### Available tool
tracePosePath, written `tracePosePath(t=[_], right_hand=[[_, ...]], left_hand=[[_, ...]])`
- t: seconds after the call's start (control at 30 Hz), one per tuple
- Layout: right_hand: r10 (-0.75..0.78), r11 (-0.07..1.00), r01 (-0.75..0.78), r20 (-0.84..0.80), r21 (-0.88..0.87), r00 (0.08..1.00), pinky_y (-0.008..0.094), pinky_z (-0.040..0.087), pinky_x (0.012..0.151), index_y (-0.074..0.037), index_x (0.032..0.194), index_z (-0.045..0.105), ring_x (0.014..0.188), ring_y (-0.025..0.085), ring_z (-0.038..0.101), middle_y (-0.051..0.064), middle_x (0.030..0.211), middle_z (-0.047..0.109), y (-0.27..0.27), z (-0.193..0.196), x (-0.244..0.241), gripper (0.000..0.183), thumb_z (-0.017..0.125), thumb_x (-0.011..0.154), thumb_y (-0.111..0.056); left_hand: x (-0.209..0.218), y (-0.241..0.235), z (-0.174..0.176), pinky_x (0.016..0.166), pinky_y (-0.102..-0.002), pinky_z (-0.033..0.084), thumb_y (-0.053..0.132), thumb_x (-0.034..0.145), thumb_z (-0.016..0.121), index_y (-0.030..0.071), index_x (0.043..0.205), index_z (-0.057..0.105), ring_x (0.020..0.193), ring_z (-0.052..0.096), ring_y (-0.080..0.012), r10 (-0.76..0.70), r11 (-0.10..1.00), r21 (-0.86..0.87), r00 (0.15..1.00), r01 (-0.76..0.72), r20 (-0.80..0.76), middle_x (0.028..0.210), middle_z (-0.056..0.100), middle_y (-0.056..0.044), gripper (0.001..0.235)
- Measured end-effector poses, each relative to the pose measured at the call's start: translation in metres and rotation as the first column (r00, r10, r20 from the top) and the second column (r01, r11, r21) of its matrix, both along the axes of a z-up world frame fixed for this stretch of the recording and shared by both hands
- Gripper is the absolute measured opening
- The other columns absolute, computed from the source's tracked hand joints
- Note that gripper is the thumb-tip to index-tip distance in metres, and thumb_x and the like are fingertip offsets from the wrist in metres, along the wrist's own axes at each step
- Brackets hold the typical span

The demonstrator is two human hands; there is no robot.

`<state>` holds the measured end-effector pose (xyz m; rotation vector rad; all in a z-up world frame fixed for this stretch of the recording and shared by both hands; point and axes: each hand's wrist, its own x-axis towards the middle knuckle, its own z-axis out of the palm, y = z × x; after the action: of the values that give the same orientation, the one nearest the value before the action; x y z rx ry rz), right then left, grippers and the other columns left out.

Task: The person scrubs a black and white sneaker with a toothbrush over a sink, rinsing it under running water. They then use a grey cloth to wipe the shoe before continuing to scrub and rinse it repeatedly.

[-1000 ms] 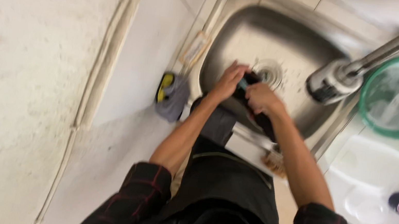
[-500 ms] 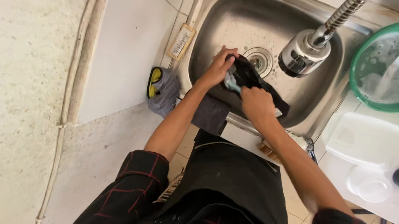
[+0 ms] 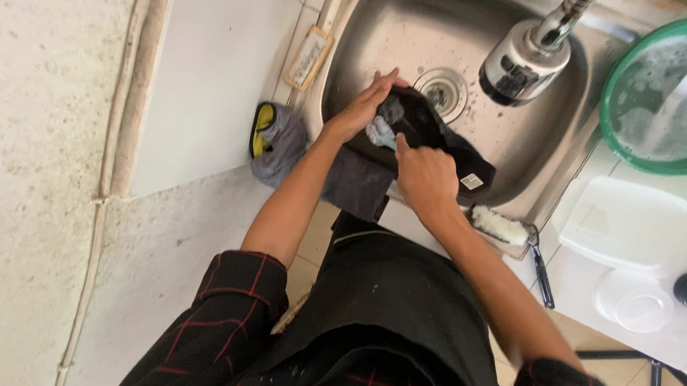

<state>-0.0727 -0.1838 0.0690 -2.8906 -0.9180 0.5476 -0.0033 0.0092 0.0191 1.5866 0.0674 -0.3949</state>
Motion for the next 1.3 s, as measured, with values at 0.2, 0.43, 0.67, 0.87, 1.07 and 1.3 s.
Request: tracePosePath(t=[0.2, 0.43, 0.67, 0.87, 1.07, 1.3], right_hand=[[-0.028, 0.995, 0.033, -0.059, 0.098, 0.998, 0.051, 0.065, 0.059, -0.027, 0.137, 0.082, 0.066, 0.038, 0.080, 0.012, 0.071, 0.073, -0.020, 0.020, -0.012, 0.040, 0.060, 0.106, -0.016], [-0.124, 0.992, 0.124, -0.063, 0.001, 0.990, 0.053, 0.064, 0.059, -0.024, 0.112, 0.089, 0.064, 0.041, 0.078, 0.012, 0.063, 0.071, -0.016, 0.027, -0.006, 0.034, 0.059, 0.098, -0.016], [-0.336, 0.920, 0.372, -0.235, 0.127, 0.912, 0.073, 0.062, 0.073, -0.033, 0.146, 0.077, 0.081, 0.054, 0.081, 0.026, 0.087, 0.080, -0.004, 0.016, -0.031, 0.041, 0.053, 0.112, -0.029], [-0.346, 0.911, 0.345, -0.035, 0.227, 0.938, 0.044, 0.056, 0.055, -0.033, 0.154, 0.073, 0.054, 0.031, 0.069, 0.011, 0.070, 0.066, 0.011, -0.004, -0.027, 0.043, 0.049, 0.120, -0.025], [-0.522, 0.613, 0.619, -0.336, 0.491, 0.784, 0.073, 0.058, 0.074, -0.020, 0.153, 0.071, 0.085, 0.058, 0.077, 0.027, 0.100, 0.082, 0.025, -0.003, -0.018, 0.039, 0.059, 0.115, -0.019], [-0.492, 0.697, 0.687, -0.560, 0.205, 0.666, 0.070, 0.058, 0.094, -0.034, 0.148, 0.076, 0.113, 0.053, 0.075, 0.015, 0.127, 0.082, -0.010, -0.002, 0.020, 0.041, 0.060, 0.111, -0.029]], left_hand=[[-0.005, 0.003, 0.001, 0.130, -0.075, -0.017, 0.066, 0.124, 0.033, 0.029, 0.162, 0.059, 0.171, -0.013, -0.0457, -0.101, 0.994, 0.029, 0.991, 0.104, -0.091, 0.187, 0.025, -0.013, 0.059], [-0.012, 0.007, -0.002, 0.132, -0.074, -0.017, 0.060, 0.125, 0.038, 0.029, 0.163, 0.062, 0.170, -0.014, -0.0461, -0.113, 0.994, -0.004, 0.992, 0.113, -0.056, 0.186, 0.027, -0.013, 0.055], [-0.004, 0.001, -0.004, 0.125, -0.072, -0.030, 0.084, 0.115, 0.017, 0.039, 0.164, 0.065, 0.170, -0.016, -0.0457, -0.099, 0.993, -0.079, 0.988, 0.091, -0.115, 0.188, 0.022, -0.011, 0.083], [-0.003, 0.016, -0.002, 0.136, -0.062, -0.019, 0.041, 0.126, 0.032, 0.025, 0.162, 0.068, 0.170, -0.019, -0.0421, -0.067, 0.979, -0.201, 0.987, 0.036, -0.149, 0.188, 0.016, -0.015, 0.054], [-0.009, 0.008, 0.007, 0.142, -0.062, -0.006, 0.065, 0.123, 0.031, -0.001, 0.180, 0.010, 0.173, -0.008, -0.0486, 0.033, 0.942, -0.312, 0.957, -0.126, -0.287, 0.186, -0.003, -0.033, 0.090], [-0.012, 0.012, 0.006, 0.139, -0.065, -0.006, 0.059, 0.124, 0.045, 0.026, 0.172, 0.055, 0.167, -0.019, -0.0489, -0.149, 0.988, -0.061, 0.985, 0.143, -0.090, 0.188, 0.011, -0.021, 0.060]])
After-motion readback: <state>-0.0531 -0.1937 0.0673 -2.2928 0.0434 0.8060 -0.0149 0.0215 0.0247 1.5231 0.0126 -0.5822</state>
